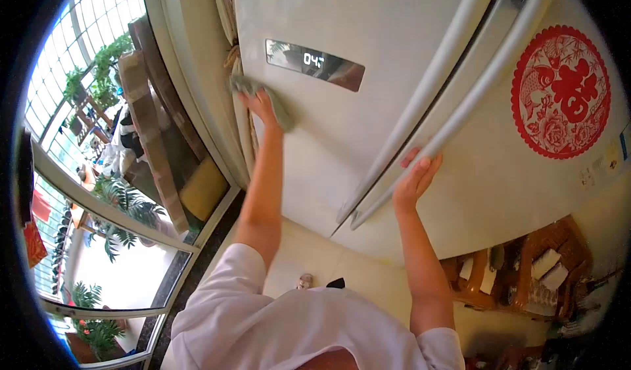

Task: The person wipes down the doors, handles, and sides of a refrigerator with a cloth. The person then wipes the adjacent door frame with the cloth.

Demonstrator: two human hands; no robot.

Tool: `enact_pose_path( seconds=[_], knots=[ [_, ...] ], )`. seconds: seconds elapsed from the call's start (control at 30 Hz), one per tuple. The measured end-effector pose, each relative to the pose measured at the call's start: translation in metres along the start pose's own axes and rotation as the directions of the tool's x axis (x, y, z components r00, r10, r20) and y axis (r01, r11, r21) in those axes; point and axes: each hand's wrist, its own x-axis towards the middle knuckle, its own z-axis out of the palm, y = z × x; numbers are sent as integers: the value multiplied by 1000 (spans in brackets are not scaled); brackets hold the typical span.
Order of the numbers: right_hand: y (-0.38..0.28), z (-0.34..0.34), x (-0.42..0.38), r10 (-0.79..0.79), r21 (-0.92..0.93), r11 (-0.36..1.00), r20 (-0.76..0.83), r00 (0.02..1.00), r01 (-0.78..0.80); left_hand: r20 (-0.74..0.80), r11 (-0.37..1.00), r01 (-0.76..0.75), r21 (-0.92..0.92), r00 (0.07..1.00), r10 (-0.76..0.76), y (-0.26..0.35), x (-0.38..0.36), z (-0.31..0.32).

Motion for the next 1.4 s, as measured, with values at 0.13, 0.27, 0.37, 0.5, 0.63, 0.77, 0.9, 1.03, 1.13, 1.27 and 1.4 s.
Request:
enact_pose_path(
  seconds=[0.13,0.27,0.37,0.5,0.63,0.77,0.9,1.03,1.13,1.27,1.4],
  knots=[
    [-5,5,-2,28,-32,999,-43,999,-29,286,906,-421,-33,865,412,135,102,40],
    [-5,2,-4,46,-12,999,-70,997,-47,270,515,-849,117,527,806,246,82,95],
    [-9,-9,-3,56,-13,998,-16,998,-57,375,269,-963,16,255,891,306,64,92],
    [-35,-40,15,38,-179,984,229,973,3,292,330,-937,111,348,891,331,112,120],
    [-80,-81,55,-422,-538,663,305,853,521,102,757,-578,305,810,577,363,108,143],
    [-134,-101,112,-622,-644,478,232,748,597,340,197,-976,92,217,915,390,32,153],
    [-160,-126,170,-680,-694,402,211,702,598,390,-88,-987,-132,-134,911,424,23,147],
    [-183,-158,213,-762,-856,102,260,593,506,238,379,-916,127,399,885,432,102,183],
    [-176,-173,229,-751,-920,34,235,618,391,225,774,-558,300,829,511,454,142,203],
    [-155,-172,236,-746,-949,-45,239,621,312,208,821,-553,139,827,522,505,116,222],
    [-156,-175,233,-738,-937,-22,250,627,348,327,289,-950,118,313,892,546,55,258]
  ],
)
